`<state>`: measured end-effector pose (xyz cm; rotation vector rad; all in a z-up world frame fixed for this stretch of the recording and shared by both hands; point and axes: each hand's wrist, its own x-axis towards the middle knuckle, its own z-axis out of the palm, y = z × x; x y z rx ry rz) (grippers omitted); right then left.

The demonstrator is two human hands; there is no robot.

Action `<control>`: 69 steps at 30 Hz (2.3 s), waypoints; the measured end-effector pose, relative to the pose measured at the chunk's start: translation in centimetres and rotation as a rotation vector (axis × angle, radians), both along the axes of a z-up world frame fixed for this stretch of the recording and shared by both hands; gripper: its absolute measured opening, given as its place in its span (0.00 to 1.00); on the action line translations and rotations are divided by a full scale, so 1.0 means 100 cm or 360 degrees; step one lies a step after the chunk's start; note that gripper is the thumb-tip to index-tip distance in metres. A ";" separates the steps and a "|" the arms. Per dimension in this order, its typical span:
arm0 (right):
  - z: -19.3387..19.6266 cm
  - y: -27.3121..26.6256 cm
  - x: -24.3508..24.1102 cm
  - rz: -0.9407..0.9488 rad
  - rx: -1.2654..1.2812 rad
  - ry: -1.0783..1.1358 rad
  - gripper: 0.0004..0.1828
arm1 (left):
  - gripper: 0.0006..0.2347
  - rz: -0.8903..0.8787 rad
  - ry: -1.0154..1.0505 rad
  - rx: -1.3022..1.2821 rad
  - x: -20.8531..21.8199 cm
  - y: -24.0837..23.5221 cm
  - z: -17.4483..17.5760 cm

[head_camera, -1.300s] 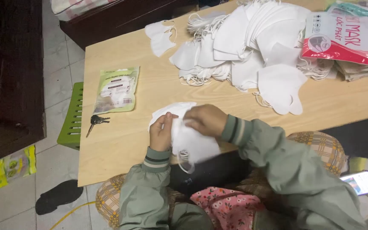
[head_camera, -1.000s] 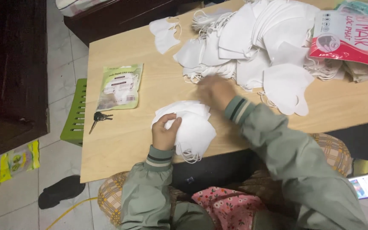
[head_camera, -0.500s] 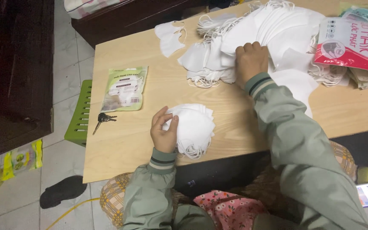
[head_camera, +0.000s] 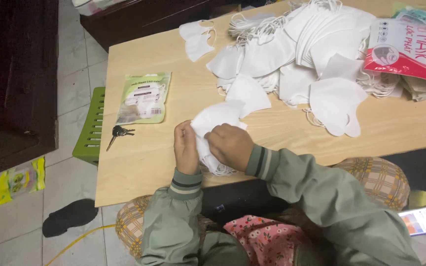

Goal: The person sits on the floor and repeatedly picks up white face masks from a pile on a wooden table, aligns them, and places them into a neat stack. The person handles the masks one at a time throughout the clip.

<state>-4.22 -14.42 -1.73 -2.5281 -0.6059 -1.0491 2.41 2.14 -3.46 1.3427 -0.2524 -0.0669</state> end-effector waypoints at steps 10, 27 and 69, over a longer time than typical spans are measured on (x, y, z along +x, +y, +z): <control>0.011 -0.084 0.033 -0.0367 0.1013 0.0500 0.11 | 0.24 0.0116 -0.0248 -0.0034 -0.006 0.002 0.000; -0.028 -0.170 0.039 -0.0659 0.1212 0.0381 0.05 | 0.11 0.0106 -0.0539 0.0263 -0.021 -0.003 0.032; -0.029 -0.099 -0.008 -0.1043 -0.0346 0.1418 0.33 | 0.16 0.0506 0.0202 -0.0364 -0.029 0.011 0.092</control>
